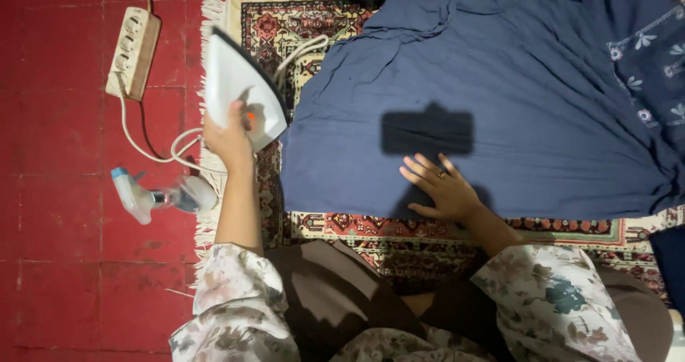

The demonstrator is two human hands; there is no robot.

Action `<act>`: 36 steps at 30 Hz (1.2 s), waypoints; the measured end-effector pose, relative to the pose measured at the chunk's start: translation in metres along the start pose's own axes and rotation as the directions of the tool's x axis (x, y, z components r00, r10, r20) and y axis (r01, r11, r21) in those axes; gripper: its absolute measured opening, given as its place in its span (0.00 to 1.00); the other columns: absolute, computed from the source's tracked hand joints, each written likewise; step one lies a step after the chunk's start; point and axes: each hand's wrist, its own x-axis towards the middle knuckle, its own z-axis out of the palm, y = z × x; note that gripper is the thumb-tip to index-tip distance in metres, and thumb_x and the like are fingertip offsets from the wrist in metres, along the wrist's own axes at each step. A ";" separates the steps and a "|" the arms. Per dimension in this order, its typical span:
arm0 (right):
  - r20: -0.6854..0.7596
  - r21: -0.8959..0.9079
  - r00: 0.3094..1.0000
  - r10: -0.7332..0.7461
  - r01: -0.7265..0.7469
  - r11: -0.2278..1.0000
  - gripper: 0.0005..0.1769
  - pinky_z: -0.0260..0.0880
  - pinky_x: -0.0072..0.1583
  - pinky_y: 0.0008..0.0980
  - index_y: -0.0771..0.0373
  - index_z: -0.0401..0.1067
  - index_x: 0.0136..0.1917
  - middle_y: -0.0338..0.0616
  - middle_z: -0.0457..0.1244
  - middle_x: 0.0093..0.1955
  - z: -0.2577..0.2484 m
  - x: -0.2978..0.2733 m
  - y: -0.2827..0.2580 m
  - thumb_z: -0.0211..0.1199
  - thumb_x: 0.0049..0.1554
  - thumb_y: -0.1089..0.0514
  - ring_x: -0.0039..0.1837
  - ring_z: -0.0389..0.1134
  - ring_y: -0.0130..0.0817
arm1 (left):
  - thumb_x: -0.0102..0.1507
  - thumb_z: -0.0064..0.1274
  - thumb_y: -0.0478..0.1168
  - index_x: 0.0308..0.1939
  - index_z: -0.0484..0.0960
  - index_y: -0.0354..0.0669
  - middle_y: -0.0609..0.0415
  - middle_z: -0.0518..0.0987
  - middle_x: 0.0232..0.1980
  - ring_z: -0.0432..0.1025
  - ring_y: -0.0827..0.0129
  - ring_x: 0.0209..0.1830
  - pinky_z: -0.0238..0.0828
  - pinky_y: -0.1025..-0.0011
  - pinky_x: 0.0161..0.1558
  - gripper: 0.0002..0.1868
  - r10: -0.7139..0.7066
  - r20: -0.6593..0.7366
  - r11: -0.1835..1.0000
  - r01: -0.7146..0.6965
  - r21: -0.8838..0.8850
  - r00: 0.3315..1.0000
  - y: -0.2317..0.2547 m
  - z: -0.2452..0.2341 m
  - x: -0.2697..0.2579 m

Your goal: Iron a blue dress using a hand iron and a spray bottle.

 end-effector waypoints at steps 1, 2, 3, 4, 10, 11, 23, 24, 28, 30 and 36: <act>0.004 0.007 1.000 0.009 -0.009 1.000 0.46 0.40 0.78 0.58 0.50 0.53 0.80 0.40 0.47 0.82 0.001 -0.001 -0.002 0.58 0.55 0.31 0.83 0.45 0.39 | 0.66 0.63 0.43 0.52 0.79 0.30 0.54 0.81 0.37 0.73 0.76 0.29 0.69 0.75 0.31 0.19 0.024 -0.059 0.998 -0.027 -0.057 0.998 -0.017 -0.006 0.000; 0.008 0.008 1.000 0.008 -0.008 1.000 0.46 0.40 0.78 0.58 0.50 0.53 0.80 0.40 0.47 0.82 0.001 0.000 -0.001 0.58 0.55 0.31 0.83 0.45 0.39 | 0.66 0.63 0.43 0.52 0.79 0.30 0.54 0.81 0.37 0.73 0.76 0.29 0.69 0.75 0.31 0.19 0.020 -0.060 0.998 -0.023 -0.055 0.998 -0.025 -0.011 -0.002; -0.009 0.010 1.000 -0.007 0.007 1.000 0.46 0.40 0.78 0.58 0.51 0.53 0.80 0.41 0.47 0.83 0.001 -0.001 -0.001 0.58 0.56 0.31 0.83 0.45 0.40 | 0.67 0.62 0.43 0.53 0.78 0.29 0.53 0.81 0.40 0.74 0.74 0.34 0.72 0.74 0.36 0.20 0.038 -0.098 0.992 -0.050 -0.119 0.994 -0.032 -0.017 -0.004; -0.027 0.010 0.999 -0.022 0.023 1.000 0.46 0.40 0.78 0.57 0.51 0.53 0.80 0.41 0.47 0.83 0.001 -0.001 0.000 0.57 0.56 0.31 0.83 0.46 0.40 | 0.68 0.61 0.43 0.54 0.76 0.28 0.51 0.82 0.44 0.76 0.72 0.39 0.74 0.73 0.42 0.21 0.054 -0.137 0.980 -0.078 -0.182 0.989 -0.039 -0.022 -0.006; -0.086 -0.064 0.994 -0.064 0.059 0.996 0.43 0.40 0.78 0.56 0.43 0.56 0.79 0.41 0.47 0.83 0.005 -0.004 0.000 0.58 0.55 0.31 0.82 0.47 0.39 | 0.72 0.56 0.45 0.61 0.73 0.28 0.49 0.81 0.54 0.75 0.67 0.53 0.71 0.69 0.58 0.23 0.121 -0.015 0.992 -0.121 -0.021 0.993 -0.056 -0.046 -0.029; -0.090 -0.070 0.994 -0.062 0.056 0.996 0.43 0.40 0.78 0.56 0.43 0.56 0.79 0.41 0.47 0.83 0.006 -0.005 0.001 0.58 0.55 0.31 0.82 0.47 0.39 | 0.72 0.56 0.45 0.61 0.73 0.28 0.49 0.81 0.54 0.75 0.67 0.53 0.71 0.69 0.58 0.23 0.125 -0.013 0.992 -0.126 -0.027 0.992 -0.052 -0.050 -0.035; 0.002 -0.117 0.959 -0.284 0.283 0.952 0.38 0.45 0.74 0.63 0.62 0.62 0.75 0.46 0.54 0.80 0.027 -0.018 -0.031 0.56 0.59 0.38 0.81 0.51 0.41 | 0.59 0.68 0.39 0.60 0.74 0.38 0.55 0.79 0.54 0.72 0.71 0.52 0.69 0.73 0.54 0.28 -0.189 0.202 0.982 0.191 0.009 0.961 -0.032 -0.087 -0.072; 0.042 -0.204 0.961 -0.273 0.276 0.939 0.34 0.48 0.73 0.62 0.62 0.63 0.75 0.47 0.55 0.79 0.029 -0.019 -0.032 0.54 0.61 0.43 0.80 0.52 0.42 | 0.56 0.69 0.38 0.60 0.72 0.39 0.55 0.78 0.52 0.72 0.71 0.50 0.70 0.73 0.51 0.31 -0.233 0.140 0.972 0.225 0.069 0.962 -0.042 -0.087 -0.072; 0.038 -0.384 0.961 -0.275 0.268 0.884 0.27 0.61 0.69 0.52 0.61 0.68 0.69 0.46 0.61 0.73 0.044 -0.025 -0.041 0.54 0.58 0.50 0.75 0.60 0.45 | 0.56 0.66 0.38 0.55 0.74 0.34 0.44 0.80 0.47 0.74 0.58 0.44 0.72 0.62 0.43 0.26 -0.486 0.036 0.808 0.434 0.399 0.873 -0.084 -0.092 -0.094; -0.091 -0.335 0.955 -0.283 0.238 0.912 0.23 0.66 0.69 0.46 0.63 0.70 0.66 0.46 0.64 0.69 0.053 -0.030 -0.043 0.54 0.59 0.53 0.71 0.64 0.44 | 0.60 0.65 0.43 0.53 0.81 0.39 0.41 0.82 0.48 0.77 0.55 0.47 0.74 0.60 0.48 0.20 -0.492 0.175 0.678 0.250 0.691 0.853 -0.040 -0.076 -0.118; -0.175 0.308 0.981 0.082 -0.025 0.951 0.12 0.73 0.56 0.38 0.63 0.75 0.56 0.47 0.69 0.53 0.012 -0.039 -0.076 0.58 0.65 0.55 0.54 0.72 0.45 | 0.41 0.77 0.46 0.52 0.79 0.41 0.35 0.79 0.53 0.72 0.41 0.55 0.69 0.52 0.55 0.38 -0.138 0.775 0.542 -0.608 0.580 0.617 0.058 -0.024 -0.176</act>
